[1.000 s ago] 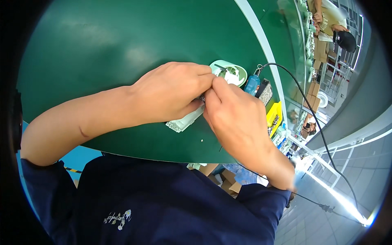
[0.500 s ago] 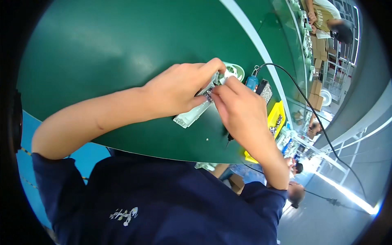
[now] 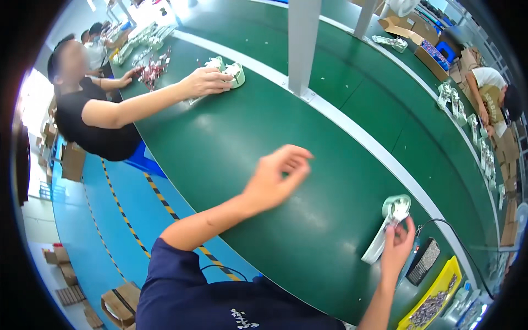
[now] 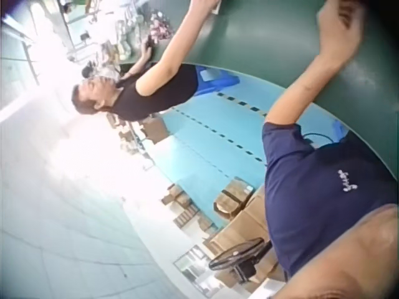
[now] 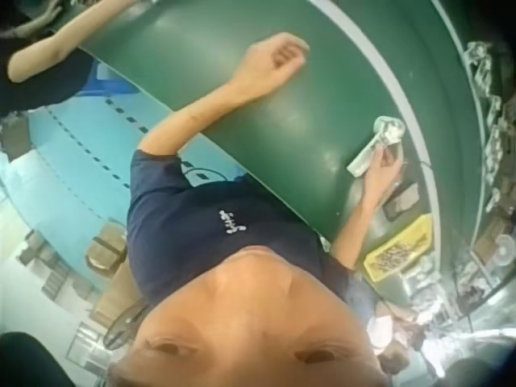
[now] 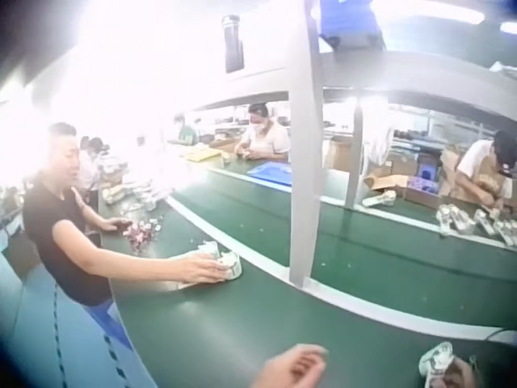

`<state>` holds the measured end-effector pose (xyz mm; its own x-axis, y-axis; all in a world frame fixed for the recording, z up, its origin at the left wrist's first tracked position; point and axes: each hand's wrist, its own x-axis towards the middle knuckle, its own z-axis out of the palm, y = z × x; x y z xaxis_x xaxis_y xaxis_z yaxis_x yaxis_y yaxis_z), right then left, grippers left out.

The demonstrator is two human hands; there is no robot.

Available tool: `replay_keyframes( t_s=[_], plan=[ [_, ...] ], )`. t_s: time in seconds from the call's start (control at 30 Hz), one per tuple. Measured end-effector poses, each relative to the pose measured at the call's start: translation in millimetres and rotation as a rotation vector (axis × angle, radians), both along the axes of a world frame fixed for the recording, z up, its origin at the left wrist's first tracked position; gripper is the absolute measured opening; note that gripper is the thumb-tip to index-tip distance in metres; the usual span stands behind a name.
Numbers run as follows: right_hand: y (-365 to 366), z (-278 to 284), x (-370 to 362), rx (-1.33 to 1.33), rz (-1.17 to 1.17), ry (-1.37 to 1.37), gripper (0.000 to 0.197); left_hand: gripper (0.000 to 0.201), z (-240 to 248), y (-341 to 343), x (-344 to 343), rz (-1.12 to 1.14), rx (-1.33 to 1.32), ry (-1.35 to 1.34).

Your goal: Assembling handheld electronic fans by installing motors, circuit boards, and screws on an assembly line.

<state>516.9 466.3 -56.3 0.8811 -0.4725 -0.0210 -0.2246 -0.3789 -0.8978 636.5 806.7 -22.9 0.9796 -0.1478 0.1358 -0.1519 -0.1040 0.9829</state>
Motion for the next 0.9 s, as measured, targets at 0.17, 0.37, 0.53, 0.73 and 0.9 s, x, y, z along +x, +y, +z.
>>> replay_keyframes(
  t_s=[0.17,0.37,0.53,0.73,0.9],
  plan=[
    [-61,-28,122,-0.121,0.017,-0.097,0.057,0.018,-31,64,6,0.170,0.161,0.000],
    [-97,-29,243,-0.339,-0.053,-0.063,0.058,0.023,-37,97,27,0.377,0.357,-0.217],
    [-96,-36,252,0.116,-0.067,-0.111,0.068,0.042,-33,166,125,0.772,1.021,-0.617],
    [-4,23,92,0.091,0.126,-0.197,0.064,0.037,-44,234,209,0.590,1.009,-0.268],
    [-28,42,-33,0.189,-0.099,-0.237,0.045,0.038,-56,243,248,0.400,0.863,-0.177]
  ],
)
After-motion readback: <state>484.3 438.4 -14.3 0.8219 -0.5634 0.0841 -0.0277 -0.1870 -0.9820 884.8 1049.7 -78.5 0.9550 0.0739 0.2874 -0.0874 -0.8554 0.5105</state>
